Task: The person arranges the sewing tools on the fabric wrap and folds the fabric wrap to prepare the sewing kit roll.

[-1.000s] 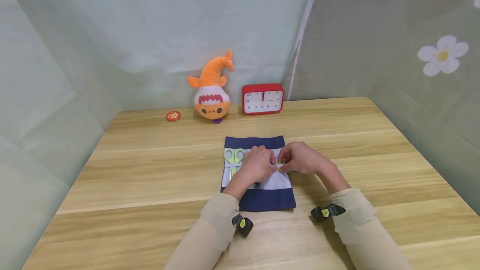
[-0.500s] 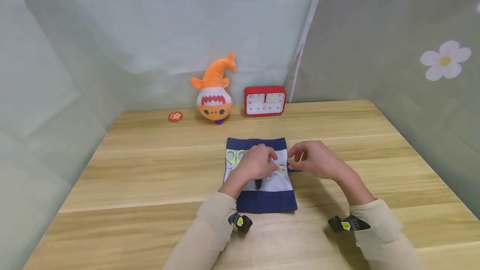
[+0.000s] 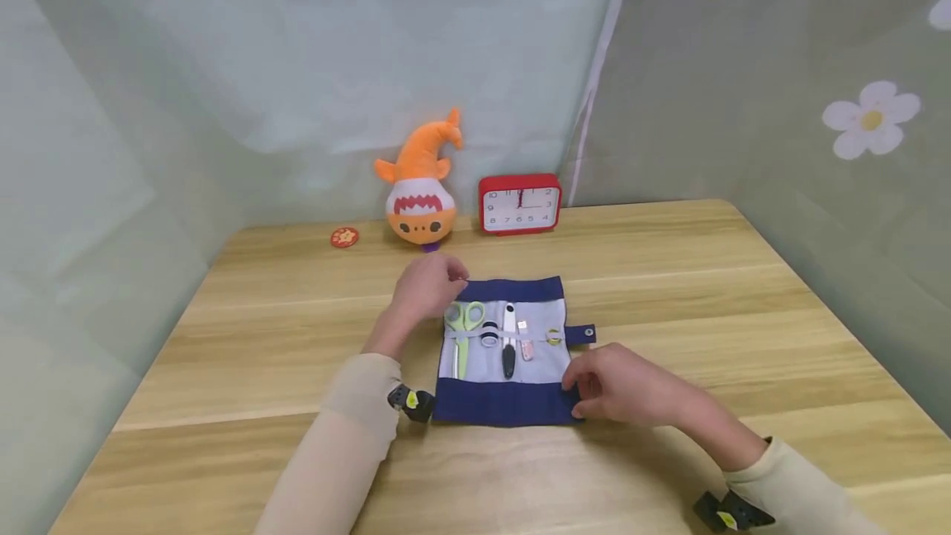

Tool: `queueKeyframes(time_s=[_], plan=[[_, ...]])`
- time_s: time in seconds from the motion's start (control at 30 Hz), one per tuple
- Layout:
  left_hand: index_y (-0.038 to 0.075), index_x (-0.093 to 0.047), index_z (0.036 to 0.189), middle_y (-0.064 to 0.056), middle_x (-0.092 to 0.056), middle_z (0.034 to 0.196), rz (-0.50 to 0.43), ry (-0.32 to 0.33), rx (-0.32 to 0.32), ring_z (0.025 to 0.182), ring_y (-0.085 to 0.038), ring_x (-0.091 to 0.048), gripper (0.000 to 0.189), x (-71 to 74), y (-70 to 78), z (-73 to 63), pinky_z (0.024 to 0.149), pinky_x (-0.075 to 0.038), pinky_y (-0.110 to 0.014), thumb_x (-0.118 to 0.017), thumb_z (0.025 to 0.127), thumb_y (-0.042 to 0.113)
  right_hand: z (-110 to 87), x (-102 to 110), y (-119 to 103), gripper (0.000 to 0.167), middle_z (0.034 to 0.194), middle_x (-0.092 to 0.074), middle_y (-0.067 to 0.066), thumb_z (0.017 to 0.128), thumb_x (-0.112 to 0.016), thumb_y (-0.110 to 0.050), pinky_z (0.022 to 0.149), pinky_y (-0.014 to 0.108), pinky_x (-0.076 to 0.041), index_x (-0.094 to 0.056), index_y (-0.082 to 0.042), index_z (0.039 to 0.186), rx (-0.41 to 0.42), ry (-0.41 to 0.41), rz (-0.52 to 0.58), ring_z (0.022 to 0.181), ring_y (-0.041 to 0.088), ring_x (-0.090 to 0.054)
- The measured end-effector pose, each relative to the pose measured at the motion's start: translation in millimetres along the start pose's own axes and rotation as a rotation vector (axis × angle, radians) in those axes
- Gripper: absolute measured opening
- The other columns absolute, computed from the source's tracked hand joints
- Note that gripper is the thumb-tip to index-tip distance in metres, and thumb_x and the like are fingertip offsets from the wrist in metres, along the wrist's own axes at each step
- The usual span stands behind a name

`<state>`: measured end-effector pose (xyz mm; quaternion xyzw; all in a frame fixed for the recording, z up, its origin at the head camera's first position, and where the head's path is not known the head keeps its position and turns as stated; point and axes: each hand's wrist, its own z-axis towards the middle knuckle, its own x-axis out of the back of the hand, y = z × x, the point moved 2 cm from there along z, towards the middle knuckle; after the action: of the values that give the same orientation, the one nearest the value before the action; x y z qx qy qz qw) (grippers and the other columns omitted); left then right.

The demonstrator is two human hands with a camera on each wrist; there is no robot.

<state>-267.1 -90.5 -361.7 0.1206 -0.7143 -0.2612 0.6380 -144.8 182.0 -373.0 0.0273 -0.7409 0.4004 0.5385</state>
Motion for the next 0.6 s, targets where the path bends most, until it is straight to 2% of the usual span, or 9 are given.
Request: queueKeyframes(time_s=[0.17, 0.37, 0.6], plan=[[0.008, -0.078, 0.119, -0.011, -0.076, 0.123, 0.095, -0.025, -0.039, 0.12, -0.031, -0.066, 0.021, 0.9, -16.6, 9.9, 0.109, -0.05, -0.049, -0.068, 0.101, 0.01, 0.6, -9.0, -0.6, 0.024, 0.072, -0.059, -0.012, 0.081, -0.089, -0.012, 0.068, 0.023, -0.048, -0.077, -0.006, 0.101, -0.017, 0.0, -0.057, 0.067, -0.002, -0.051], [0.006, -0.078, 0.123, -0.012, -0.075, 0.127, 0.153, -0.083, -0.097, 0.128, -0.033, -0.065, 0.028, -7.3, -23.1, 19.6, 0.112, -0.048, -0.05, -0.066, 0.098, 0.001, 0.2, -15.5, 0.8, 0.026, 0.07, -0.056, -0.013, 0.078, -0.091, -0.013, 0.072, 0.026, -0.048, -0.076, -0.009, 0.098, 0.007, 0.024, -0.115, 0.068, -0.003, -0.049], [0.004, -0.078, 0.123, -0.012, -0.077, 0.126, 0.189, -0.103, -0.143, 0.129, -0.035, -0.064, 0.029, -9.9, -25.7, 24.3, 0.114, -0.047, -0.05, -0.067, 0.096, -0.002, -2.9, -13.3, 4.7, 0.026, 0.072, -0.057, -0.013, 0.079, -0.09, -0.012, 0.071, 0.025, -0.046, -0.074, -0.012, 0.1, -0.011, 0.031, -0.121, 0.068, -0.001, -0.049]])
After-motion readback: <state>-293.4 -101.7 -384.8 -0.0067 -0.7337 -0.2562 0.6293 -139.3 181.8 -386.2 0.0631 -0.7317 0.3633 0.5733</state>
